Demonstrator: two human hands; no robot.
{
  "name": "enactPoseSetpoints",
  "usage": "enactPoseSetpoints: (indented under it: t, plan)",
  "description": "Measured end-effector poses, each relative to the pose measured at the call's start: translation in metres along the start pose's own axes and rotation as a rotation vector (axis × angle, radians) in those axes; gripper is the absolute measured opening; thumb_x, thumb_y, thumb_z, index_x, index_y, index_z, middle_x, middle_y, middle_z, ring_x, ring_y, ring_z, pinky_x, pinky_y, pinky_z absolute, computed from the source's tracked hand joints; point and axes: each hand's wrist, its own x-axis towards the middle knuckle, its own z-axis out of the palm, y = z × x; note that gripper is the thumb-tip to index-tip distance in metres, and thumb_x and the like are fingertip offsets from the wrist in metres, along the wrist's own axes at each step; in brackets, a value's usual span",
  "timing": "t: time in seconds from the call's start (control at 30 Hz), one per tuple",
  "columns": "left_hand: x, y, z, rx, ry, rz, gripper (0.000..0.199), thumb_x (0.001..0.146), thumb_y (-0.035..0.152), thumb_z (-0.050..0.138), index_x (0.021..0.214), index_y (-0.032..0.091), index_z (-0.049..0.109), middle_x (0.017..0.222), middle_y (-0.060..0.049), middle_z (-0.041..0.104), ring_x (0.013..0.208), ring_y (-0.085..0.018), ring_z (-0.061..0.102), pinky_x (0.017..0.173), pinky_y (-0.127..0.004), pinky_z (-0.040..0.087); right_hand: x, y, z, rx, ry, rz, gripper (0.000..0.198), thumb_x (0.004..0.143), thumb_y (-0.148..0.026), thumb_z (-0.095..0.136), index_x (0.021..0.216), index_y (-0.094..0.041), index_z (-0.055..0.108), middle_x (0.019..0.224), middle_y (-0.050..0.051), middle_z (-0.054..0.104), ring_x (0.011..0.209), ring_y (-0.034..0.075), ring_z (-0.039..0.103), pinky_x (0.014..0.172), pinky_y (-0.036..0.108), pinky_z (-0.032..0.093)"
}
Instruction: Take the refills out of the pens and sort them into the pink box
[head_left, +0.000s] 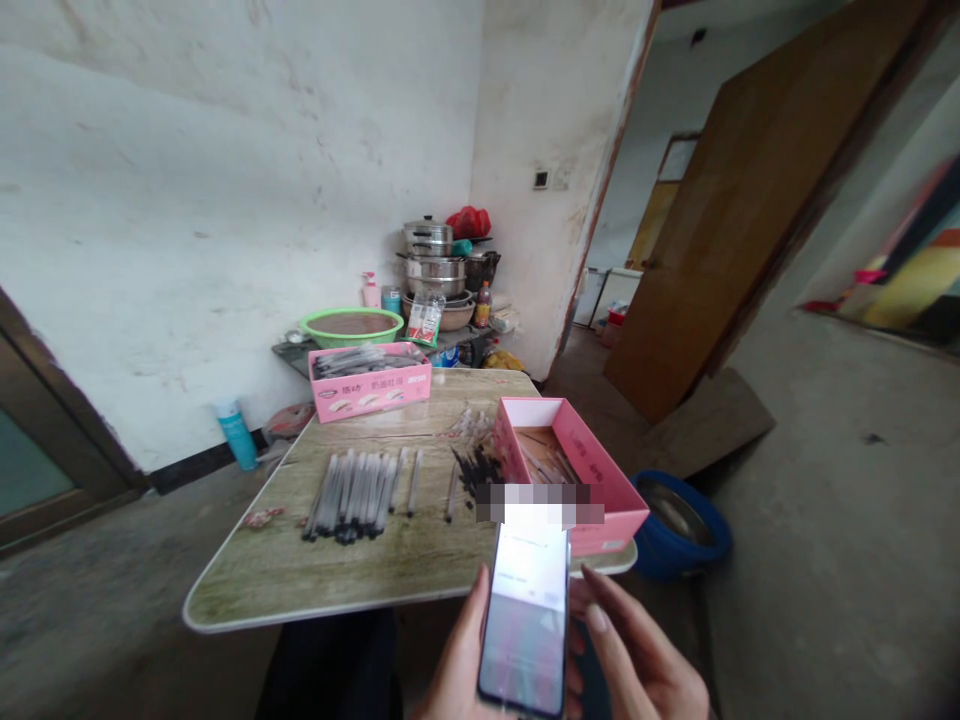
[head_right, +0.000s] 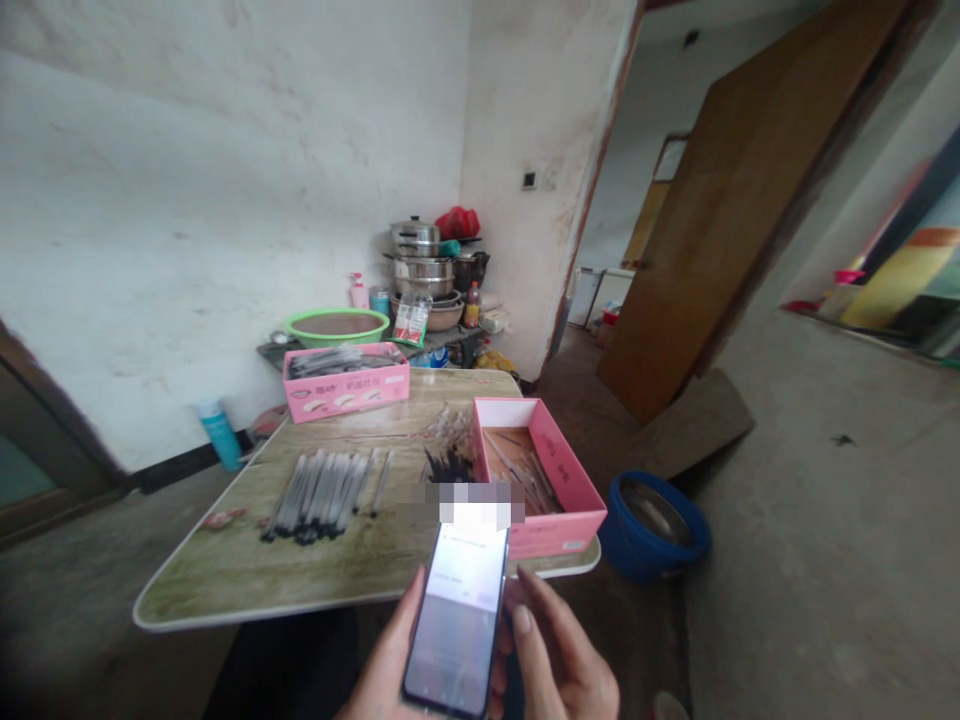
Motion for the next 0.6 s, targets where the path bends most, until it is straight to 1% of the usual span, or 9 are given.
enactPoseSetpoints:
  t: [0.07,0.17,0.23,0.27,0.3,0.4,0.53,0.6]
  plan:
    - [-0.001,-0.001,-0.002,-0.003,-0.023,-0.024,0.095,0.082,0.080,0.024,0.105,0.000,0.070,0.083,-0.018,0.071,0.072,-0.025,0.067,0.070,-0.033,0.048,0.007,-0.001,-0.003,-0.047,-0.037,-0.043,0.047,0.075,-0.049,0.072,0.109,-0.017,0.072,0.099,0.011,0.075,0.066,0.024,0.071,0.042,0.023,0.053]
    - [-0.002,-0.002,-0.004,0.013,-0.038,-0.042,0.097,0.083,0.079,0.022,0.109,-0.002,0.067,0.085,-0.019,0.071,0.073,-0.025,0.067,0.072,-0.034,0.047,0.018,0.000,-0.010,-0.135,-0.079,-0.152,0.046,0.078,-0.046,0.071,0.116,-0.019,0.069,0.106,0.010,0.073,0.084,0.025,0.072,0.062,0.023,0.059]
    - [-0.003,-0.003,-0.005,0.024,-0.043,-0.043,0.098,0.083,0.079,0.021,0.111,-0.003,0.066,0.086,-0.019,0.071,0.073,-0.025,0.067,0.071,-0.034,0.046,0.022,0.001,-0.012,-0.165,-0.088,-0.202,0.046,0.080,-0.043,0.069,0.121,-0.020,0.066,0.110,0.009,0.072,0.095,0.024,0.070,0.073,0.022,0.058]
    - [-0.003,-0.003,-0.005,0.027,-0.046,-0.041,0.098,0.083,0.079,0.021,0.112,-0.003,0.066,0.085,-0.019,0.071,0.073,-0.026,0.067,0.071,-0.034,0.046,0.023,0.001,-0.012,-0.172,-0.094,-0.216,0.047,0.082,-0.042,0.067,0.123,-0.021,0.064,0.111,0.009,0.072,0.097,0.023,0.070,0.076,0.022,0.058]
    - [-0.003,-0.002,-0.005,0.028,-0.046,-0.034,0.098,0.083,0.079,0.021,0.113,-0.002,0.065,0.084,-0.019,0.071,0.073,-0.026,0.067,0.071,-0.034,0.046,0.023,0.001,-0.011,-0.176,-0.104,-0.221,0.048,0.083,-0.042,0.066,0.126,-0.021,0.063,0.112,0.009,0.071,0.096,0.023,0.070,0.075,0.022,0.058]
    - [-0.004,-0.001,-0.005,0.032,-0.035,-0.017,0.095,0.083,0.079,0.021,0.114,0.000,0.066,0.083,-0.018,0.071,0.073,-0.025,0.066,0.071,-0.033,0.045,0.019,-0.002,-0.006,-0.166,-0.136,-0.207,0.051,0.083,-0.043,0.066,0.128,-0.021,0.060,0.112,0.010,0.071,0.086,0.023,0.071,0.065,0.022,0.059]
    - [-0.006,0.002,-0.002,0.045,-0.020,-0.001,0.096,0.084,0.078,0.021,0.104,-0.002,0.069,0.082,-0.019,0.070,0.071,-0.025,0.066,0.069,-0.033,0.046,0.015,-0.004,0.001,-0.130,-0.166,-0.156,0.054,0.081,-0.045,0.067,0.129,-0.022,0.060,0.112,0.010,0.070,0.073,0.021,0.071,0.055,0.024,0.058]
    - [-0.007,0.005,0.001,0.041,-0.013,0.015,0.096,0.084,0.078,0.020,0.101,-0.003,0.070,0.083,-0.020,0.070,0.070,-0.024,0.066,0.068,-0.033,0.047,0.016,-0.002,0.003,-0.129,-0.181,-0.139,0.054,0.082,-0.045,0.066,0.130,-0.022,0.059,0.113,0.010,0.070,0.071,0.021,0.071,0.052,0.023,0.057]
